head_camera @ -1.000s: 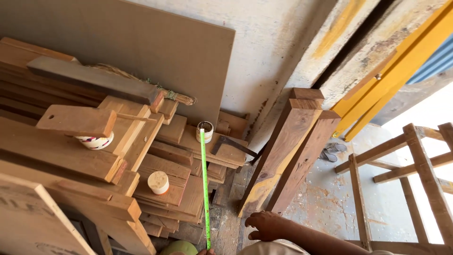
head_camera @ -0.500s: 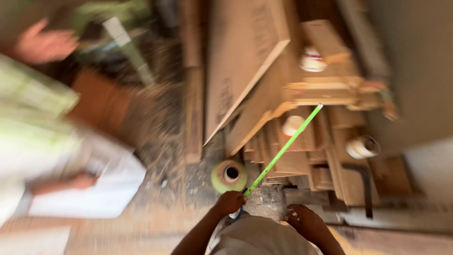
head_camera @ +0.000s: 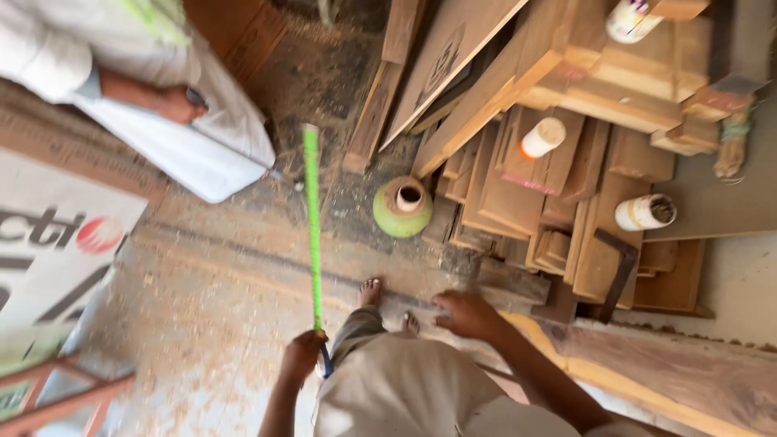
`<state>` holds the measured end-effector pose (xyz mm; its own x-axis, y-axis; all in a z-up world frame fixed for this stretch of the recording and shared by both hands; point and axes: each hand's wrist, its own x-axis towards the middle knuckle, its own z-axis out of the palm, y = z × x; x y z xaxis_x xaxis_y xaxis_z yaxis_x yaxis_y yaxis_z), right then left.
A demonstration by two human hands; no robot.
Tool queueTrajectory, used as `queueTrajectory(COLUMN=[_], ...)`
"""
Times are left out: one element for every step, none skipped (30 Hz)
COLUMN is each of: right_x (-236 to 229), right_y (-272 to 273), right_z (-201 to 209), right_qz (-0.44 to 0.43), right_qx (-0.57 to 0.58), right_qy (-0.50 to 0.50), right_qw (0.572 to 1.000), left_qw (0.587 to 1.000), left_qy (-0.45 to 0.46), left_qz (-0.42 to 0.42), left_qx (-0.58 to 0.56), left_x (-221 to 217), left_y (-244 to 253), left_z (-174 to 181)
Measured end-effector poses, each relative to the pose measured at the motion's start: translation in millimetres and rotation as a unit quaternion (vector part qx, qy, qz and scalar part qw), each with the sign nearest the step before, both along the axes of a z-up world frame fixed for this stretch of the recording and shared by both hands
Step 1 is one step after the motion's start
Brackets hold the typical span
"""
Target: The person is measuring and marking wood pieces using a try square, measuring tape, and a pen.
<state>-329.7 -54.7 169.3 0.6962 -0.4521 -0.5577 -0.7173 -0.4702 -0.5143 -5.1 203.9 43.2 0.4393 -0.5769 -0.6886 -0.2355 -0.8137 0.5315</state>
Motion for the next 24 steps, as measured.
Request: queueTrajectory(right_x=[5.2,10.7,16.1,21.7,26.8,30.2,32.6,35.4,40.7,46.6,53.3,59.3,65.9,73.4,80.1,87.8,96.3,102.2,106.6,111.1,117.7,124.4,133.0,138.8], right_y=[3.3,6.7,7.8,9.0,7.5,3.9,4.1,4.2,4.6,5.3,3.6,1.0,-0.1,-1.0,-2.9,-4.7,-3.0,-7.7,-9.9,-12.2,-7.3,-2.5,-2.8,0.3], right_z=[2.9,6.4,14.8,23.9,33.6,31.6,29.4,27.1,29.7,32.6,36.4,44.7,52.5,59.8,73.3,86.1,97.8,95.9,93.0,89.7,98.8,108.6,120.6,126.7], right_qz=[0.019,0.038,0.040,0.042,0.041,0.039,0.032,0.026,0.023,0.021,0.019,0.016,0.007,-0.003,-0.003,-0.045,-0.084,-0.082,-0.089,-0.097,-0.098,-0.112,-0.126,-0.129], right_qx=[0.008,0.016,0.014,0.016,0.015,0.011,0.012,0.013,0.012,0.010,0.005,0.001,-0.001,-0.003,-0.003,0.004,0.015,0.019,0.003,-0.013,-0.009,-0.019,-0.034,-0.035], right_qy=[0.021,0.041,0.039,0.047,0.056,0.054,0.046,0.038,0.037,0.038,0.039,0.038,0.041,0.044,0.044,0.046,0.049,0.051,0.028,0.005,0.008,0.010,0.008,0.008], right_qw=[1.000,0.998,0.998,0.998,0.997,0.998,0.998,0.999,0.999,0.999,0.999,0.999,0.999,0.999,0.999,0.998,0.995,0.995,0.996,0.995,0.995,0.994,0.991,0.991], left_qw=[0.999,0.997,0.997,0.997,0.997,0.997,0.996,0.996,0.996,0.995,0.995,0.995,0.995,0.995,0.995,0.995,0.994,0.994,0.994,0.995,0.995,0.994,0.993,0.993], left_qy=[-0.002,-0.004,-0.006,-0.012,-0.017,-0.019,-0.024,-0.030,-0.030,-0.024,-0.018,-0.019,-0.023,-0.028,-0.028,-0.028,-0.029,-0.028,-0.030,-0.032,-0.029,-0.025,-0.023,-0.022], left_qz=[0.030,0.060,0.062,0.070,0.075,0.074,0.080,0.086,0.083,0.091,0.099,0.097,0.095,0.093,0.092,0.095,0.099,0.101,0.098,0.094,0.093,0.099,0.105,0.102], left_qx=[-0.021,-0.041,-0.043,-0.029,-0.019,-0.024,-0.024,-0.024,-0.026,-0.022,-0.021,-0.026,-0.033,-0.040,-0.040,-0.034,-0.024,-0.020,-0.025,-0.030,-0.025,-0.032,-0.046,-0.048], left_x=[0.3,0.5,0.6,0.9,2.5,3.6,3.2,3.3,4.6,6.4,9.2,12.7,16.3,20.8,25.1,30.4,34.4,41.5,47.6,54.0,60.1,66.1,76.3,82.4], left_y=[17.6,35.2,42.8,50.3,52.2,57.1,66.6,76.1,81.6,87.3,90.0,95.2,102.8,110.4,116.9,123.6,136.6,140.9,147.4,153.6,164.1,174.6,176.5,186.5], left_z=[0.6,2.1,5.8,10.1,12.7,10.2,8.5,6.5,5.6,4.9,3.4,0.3,-2.6,-6.1,-6.6,-7.7,-7.5,-2.3,2.6,7.2,5.2,4.0,1.0,-6.3])
